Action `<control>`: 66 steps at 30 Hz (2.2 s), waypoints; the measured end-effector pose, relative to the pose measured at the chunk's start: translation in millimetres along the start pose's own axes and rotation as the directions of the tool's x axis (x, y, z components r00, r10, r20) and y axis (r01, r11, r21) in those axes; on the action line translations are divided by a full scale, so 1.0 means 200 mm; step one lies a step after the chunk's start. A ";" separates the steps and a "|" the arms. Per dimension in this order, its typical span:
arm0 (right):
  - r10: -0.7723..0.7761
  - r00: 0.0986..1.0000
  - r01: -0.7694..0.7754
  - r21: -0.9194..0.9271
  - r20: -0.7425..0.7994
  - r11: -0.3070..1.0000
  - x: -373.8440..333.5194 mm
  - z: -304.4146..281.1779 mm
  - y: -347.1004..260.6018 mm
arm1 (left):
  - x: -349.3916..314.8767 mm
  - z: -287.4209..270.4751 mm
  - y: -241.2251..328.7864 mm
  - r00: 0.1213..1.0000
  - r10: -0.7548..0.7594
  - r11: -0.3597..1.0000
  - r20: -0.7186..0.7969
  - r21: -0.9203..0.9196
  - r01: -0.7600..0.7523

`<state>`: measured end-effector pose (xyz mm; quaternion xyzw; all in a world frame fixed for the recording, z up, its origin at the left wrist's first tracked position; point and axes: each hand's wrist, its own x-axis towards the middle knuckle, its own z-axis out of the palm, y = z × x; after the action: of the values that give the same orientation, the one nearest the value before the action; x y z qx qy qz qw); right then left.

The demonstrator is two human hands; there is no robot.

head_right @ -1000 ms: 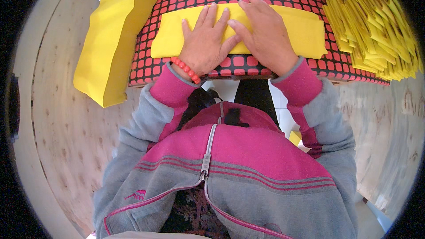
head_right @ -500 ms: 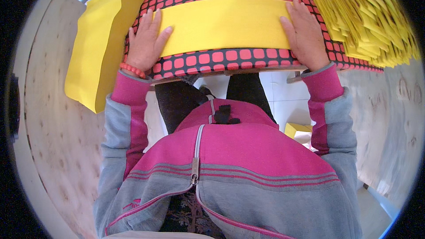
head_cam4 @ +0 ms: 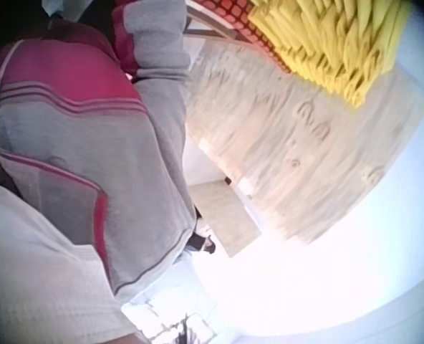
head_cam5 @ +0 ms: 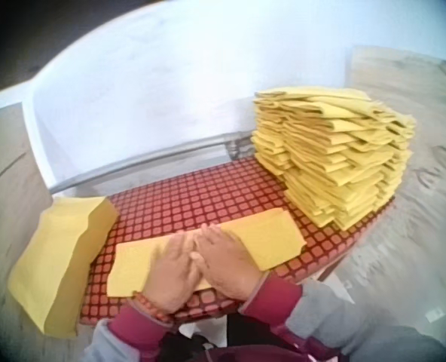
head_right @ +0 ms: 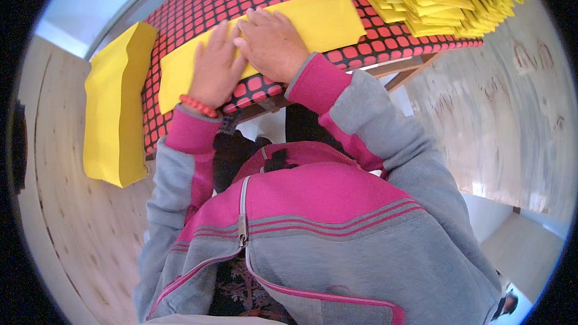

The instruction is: The person repeatedly folds yellow paper sheets in half on a patterned table, then stacks the folded sheets. The person handles the sheets one at a time, aligns edges, and presses creases before stacking.

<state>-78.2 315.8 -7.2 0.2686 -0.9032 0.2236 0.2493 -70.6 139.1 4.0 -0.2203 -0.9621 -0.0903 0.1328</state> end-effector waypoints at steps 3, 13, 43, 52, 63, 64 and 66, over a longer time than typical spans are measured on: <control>-0.027 1.000 0.023 -0.212 -0.013 0.977 -0.07 -0.06 0.15 | -0.10 -0.06 -0.23 0.999 -0.040 0.999 0.033 0.023 0.039; 0.146 0.989 -0.133 -0.392 0.004 0.910 -0.30 -0.36 0.43 | -0.30 -0.14 -0.61 0.966 -0.251 0.968 0.067 0.035 0.250; 0.142 0.584 -0.764 0.482 0.799 0.429 -0.18 -0.56 0.06 | -0.51 -0.15 0.29 0.852 -0.068 -0.656 0.518 -0.667 0.353; -0.272 0.589 -0.791 0.612 0.761 0.001 0.26 -0.20 0.04 | -0.47 -0.34 0.16 0.901 0.082 -0.428 0.426 -0.801 0.418; -0.405 0.910 0.216 0.937 -0.091 0.274 0.93 -0.94 -0.17 | 0.10 -1.01 -0.15 0.995 0.089 0.000 -0.043 -0.999 -0.043; -0.401 0.913 0.206 0.935 -0.077 0.289 0.95 -0.94 -0.18 | 0.13 -1.02 -0.17 0.995 0.092 0.026 -0.049 -0.998 -0.051; -0.387 0.921 0.171 0.933 -0.038 0.316 0.94 -0.89 -0.18 | 0.17 -0.96 -0.25 0.995 0.088 0.070 -0.046 -0.996 -0.052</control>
<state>-136.2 314.7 248.1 0.5335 -0.5800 0.6156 0.0020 -81.0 64.6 191.1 -0.2988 -0.6334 -0.7112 -0.0610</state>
